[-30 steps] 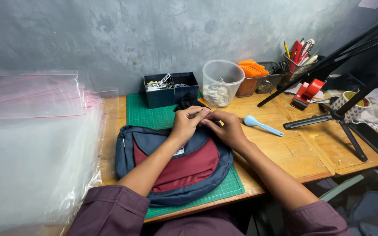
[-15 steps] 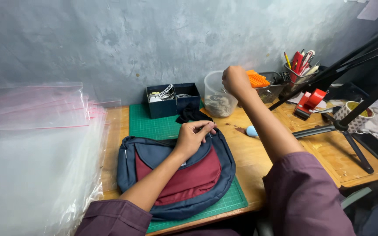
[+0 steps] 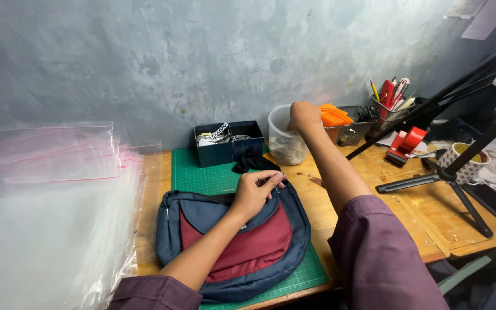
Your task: The person places a small decorative item onto a small bag, then inserts the bag into a clear plastic bag. They seal the plastic bag and place a label on it.
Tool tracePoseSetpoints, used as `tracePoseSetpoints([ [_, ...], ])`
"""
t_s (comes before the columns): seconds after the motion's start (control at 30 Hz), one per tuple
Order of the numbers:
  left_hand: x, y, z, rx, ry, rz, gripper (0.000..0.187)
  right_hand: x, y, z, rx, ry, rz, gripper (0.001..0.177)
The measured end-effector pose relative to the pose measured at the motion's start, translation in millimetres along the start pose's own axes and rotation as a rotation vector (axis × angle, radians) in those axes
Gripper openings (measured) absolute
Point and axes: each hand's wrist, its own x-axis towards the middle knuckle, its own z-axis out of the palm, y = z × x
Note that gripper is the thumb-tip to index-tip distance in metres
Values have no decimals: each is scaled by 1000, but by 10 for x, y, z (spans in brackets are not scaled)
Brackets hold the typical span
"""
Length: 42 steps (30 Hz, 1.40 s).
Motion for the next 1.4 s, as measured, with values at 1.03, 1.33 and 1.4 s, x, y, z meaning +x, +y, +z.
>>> tracePoseSetpoints([
  [1.03,-1,-19,-7,16,95,13,19,-2843,271,233,1835,-6,285,27],
  [1.33,-7,-97,-20,40,86,67,17,-3075,88,-242,1879,12,140,53],
  [1.4,-7,-90,-19,25,78,91,15,-3129,22,-305,1804,60,142,41],
])
